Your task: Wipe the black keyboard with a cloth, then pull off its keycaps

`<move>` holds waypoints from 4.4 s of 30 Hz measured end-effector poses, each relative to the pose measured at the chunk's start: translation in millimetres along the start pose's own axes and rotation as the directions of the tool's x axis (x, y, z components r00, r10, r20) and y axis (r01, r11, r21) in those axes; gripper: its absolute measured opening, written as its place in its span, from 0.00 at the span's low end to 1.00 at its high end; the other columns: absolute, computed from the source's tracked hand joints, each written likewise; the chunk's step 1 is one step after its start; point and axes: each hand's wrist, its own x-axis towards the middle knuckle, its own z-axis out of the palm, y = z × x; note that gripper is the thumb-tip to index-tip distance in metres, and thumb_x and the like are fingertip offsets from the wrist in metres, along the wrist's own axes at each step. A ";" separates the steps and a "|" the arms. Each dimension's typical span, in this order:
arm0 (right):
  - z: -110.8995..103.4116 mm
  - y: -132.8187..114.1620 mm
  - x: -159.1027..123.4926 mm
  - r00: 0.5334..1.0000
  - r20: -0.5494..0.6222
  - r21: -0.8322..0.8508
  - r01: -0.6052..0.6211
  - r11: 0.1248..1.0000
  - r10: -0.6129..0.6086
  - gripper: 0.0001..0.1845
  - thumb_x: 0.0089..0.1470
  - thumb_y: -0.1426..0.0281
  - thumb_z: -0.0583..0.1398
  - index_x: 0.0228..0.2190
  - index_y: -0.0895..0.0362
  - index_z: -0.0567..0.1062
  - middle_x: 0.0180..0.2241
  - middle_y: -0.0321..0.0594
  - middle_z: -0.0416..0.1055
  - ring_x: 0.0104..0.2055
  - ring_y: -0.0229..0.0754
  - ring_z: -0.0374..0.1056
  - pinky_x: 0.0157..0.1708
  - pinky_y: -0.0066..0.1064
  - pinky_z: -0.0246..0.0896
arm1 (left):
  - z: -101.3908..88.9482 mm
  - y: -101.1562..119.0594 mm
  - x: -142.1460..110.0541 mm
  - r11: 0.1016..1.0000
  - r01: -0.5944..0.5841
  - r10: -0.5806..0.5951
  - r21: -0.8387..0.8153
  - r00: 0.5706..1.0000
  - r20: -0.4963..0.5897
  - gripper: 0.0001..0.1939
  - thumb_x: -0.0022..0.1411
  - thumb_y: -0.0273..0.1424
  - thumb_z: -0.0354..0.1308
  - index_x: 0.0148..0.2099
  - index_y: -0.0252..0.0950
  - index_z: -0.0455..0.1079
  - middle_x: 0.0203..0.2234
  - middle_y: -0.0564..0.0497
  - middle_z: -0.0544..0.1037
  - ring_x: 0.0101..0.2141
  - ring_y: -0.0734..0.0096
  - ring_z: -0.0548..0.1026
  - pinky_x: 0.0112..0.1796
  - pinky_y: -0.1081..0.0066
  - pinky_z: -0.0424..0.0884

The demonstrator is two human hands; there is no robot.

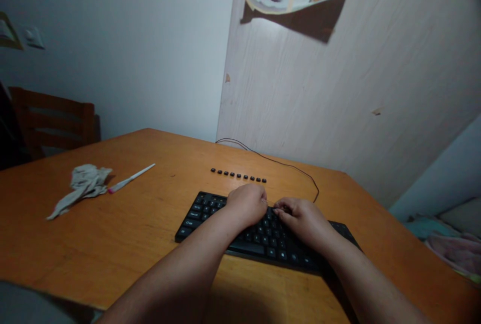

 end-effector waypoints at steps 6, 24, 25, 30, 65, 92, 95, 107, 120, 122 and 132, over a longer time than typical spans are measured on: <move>2.1 3.4 0.1 0.979 -0.202 0.346 0.039 0.938 0.033 0.13 0.56 0.62 0.59 0.38 0.55 0.80 0.38 0.42 0.80 0.42 0.47 0.74 0.44 0.37 0.66 | 9.5 -3.0 9.7 0.963 -0.059 0.035 -0.265 0.995 -0.095 0.11 0.58 0.28 0.53 0.38 0.37 0.77 0.35 0.46 0.80 0.39 0.61 0.76 0.39 0.66 0.67; -5.3 -3.9 1.6 0.967 -0.256 0.287 0.076 0.955 0.000 0.14 0.57 0.62 0.59 0.39 0.53 0.81 0.39 0.41 0.80 0.42 0.46 0.74 0.42 0.35 0.66 | 10.9 8.1 9.8 0.343 0.193 -0.111 -0.919 0.980 0.164 0.03 0.56 0.21 0.55 0.33 0.31 0.68 0.24 0.50 0.76 0.23 0.79 0.71 0.27 0.77 0.66; -9.4 -1.6 3.8 0.969 -0.244 0.268 0.049 0.962 0.019 0.14 0.56 0.61 0.59 0.39 0.54 0.81 0.39 0.41 0.80 0.41 0.47 0.74 0.42 0.35 0.66 | 11.2 6.8 10.6 0.378 0.183 -0.132 -0.908 0.981 0.143 0.03 0.55 0.21 0.55 0.34 0.32 0.68 0.25 0.50 0.76 0.23 0.78 0.71 0.27 0.77 0.66; -32.6 21.7 23.9 0.973 -0.128 0.241 -0.158 0.958 0.193 0.17 0.51 0.58 0.61 0.36 0.57 0.82 0.25 0.40 0.77 0.25 0.43 0.69 0.25 0.32 0.61 | 12.5 -6.8 17.5 0.549 0.143 -0.243 -0.823 0.970 0.006 0.06 0.54 0.24 0.54 0.36 0.33 0.70 0.26 0.50 0.77 0.23 0.76 0.71 0.26 0.76 0.65; 38.8 82.6 122.5 0.961 -0.006 0.200 -0.270 0.942 0.277 0.09 0.46 0.66 0.62 0.28 0.55 0.82 0.23 0.36 0.75 0.24 0.38 0.66 0.22 0.26 0.54 | 8.6 -27.5 20.1 0.916 0.110 -0.138 -0.385 0.989 -0.045 0.07 0.54 0.26 0.51 0.26 0.36 0.69 0.23 0.50 0.76 0.27 0.70 0.72 0.27 0.74 0.61; 33.4 72.2 119.5 0.956 -0.037 0.281 -0.269 0.921 0.290 0.05 0.43 0.69 0.62 0.22 0.56 0.77 0.19 0.36 0.71 0.23 0.39 0.64 0.23 0.28 0.54 | 6.1 -26.3 19.7 0.931 0.087 -0.110 -0.354 0.993 -0.044 0.08 0.55 0.27 0.51 0.27 0.35 0.70 0.24 0.50 0.76 0.28 0.69 0.71 0.28 0.73 0.61; 18.7 63.3 117.7 0.951 -0.070 0.312 -0.266 0.912 0.301 0.06 0.44 0.69 0.60 0.20 0.56 0.73 0.19 0.35 0.69 0.24 0.38 0.62 0.24 0.28 0.53 | 6.0 -26.5 20.2 0.934 0.076 -0.097 -0.350 0.994 -0.041 0.08 0.55 0.28 0.51 0.27 0.35 0.70 0.24 0.50 0.76 0.28 0.69 0.71 0.27 0.73 0.61; -47.9 25.5 60.8 0.944 -0.202 0.450 -0.147 0.881 0.261 0.25 0.58 0.54 0.51 0.27 0.58 0.78 0.26 0.41 0.70 0.27 0.41 0.64 0.25 0.30 0.56 | 6.4 -25.7 19.6 0.949 0.052 -0.066 -0.310 0.997 -0.037 0.08 0.56 0.27 0.51 0.28 0.35 0.71 0.24 0.50 0.76 0.28 0.69 0.71 0.27 0.73 0.60; -44.7 7.8 -2.9 0.993 0.077 0.727 -0.116 0.677 0.088 0.21 0.53 0.54 0.63 0.41 0.57 0.71 0.26 0.35 0.71 0.26 0.38 0.68 0.27 0.30 0.63 | 1.1 -17.5 11.9 0.972 0.021 -0.024 -0.235 1.000 -0.010 0.07 0.55 0.28 0.52 0.30 0.34 0.72 0.26 0.50 0.77 0.30 0.68 0.72 0.28 0.73 0.60; -40.0 9.4 -4.9 0.996 0.060 0.712 -0.094 0.696 0.073 0.19 0.53 0.57 0.63 0.40 0.57 0.70 0.27 0.35 0.71 0.27 0.38 0.69 0.28 0.30 0.63 | 0.3 -15.4 10.6 0.976 0.018 -0.018 -0.218 1.000 0.002 0.07 0.55 0.27 0.52 0.30 0.35 0.72 0.26 0.50 0.77 0.29 0.68 0.72 0.28 0.73 0.60; -33.4 10.6 -2.3 0.998 0.004 0.521 0.048 0.852 -0.058 0.07 0.59 0.66 0.58 0.37 0.56 0.73 0.30 0.37 0.72 0.32 0.39 0.68 0.33 0.31 0.63 | -1.1 -10.1 8.6 0.987 0.008 -0.005 -0.162 1.000 0.018 0.09 0.57 0.28 0.51 0.30 0.35 0.72 0.28 0.49 0.77 0.30 0.68 0.72 0.28 0.72 0.60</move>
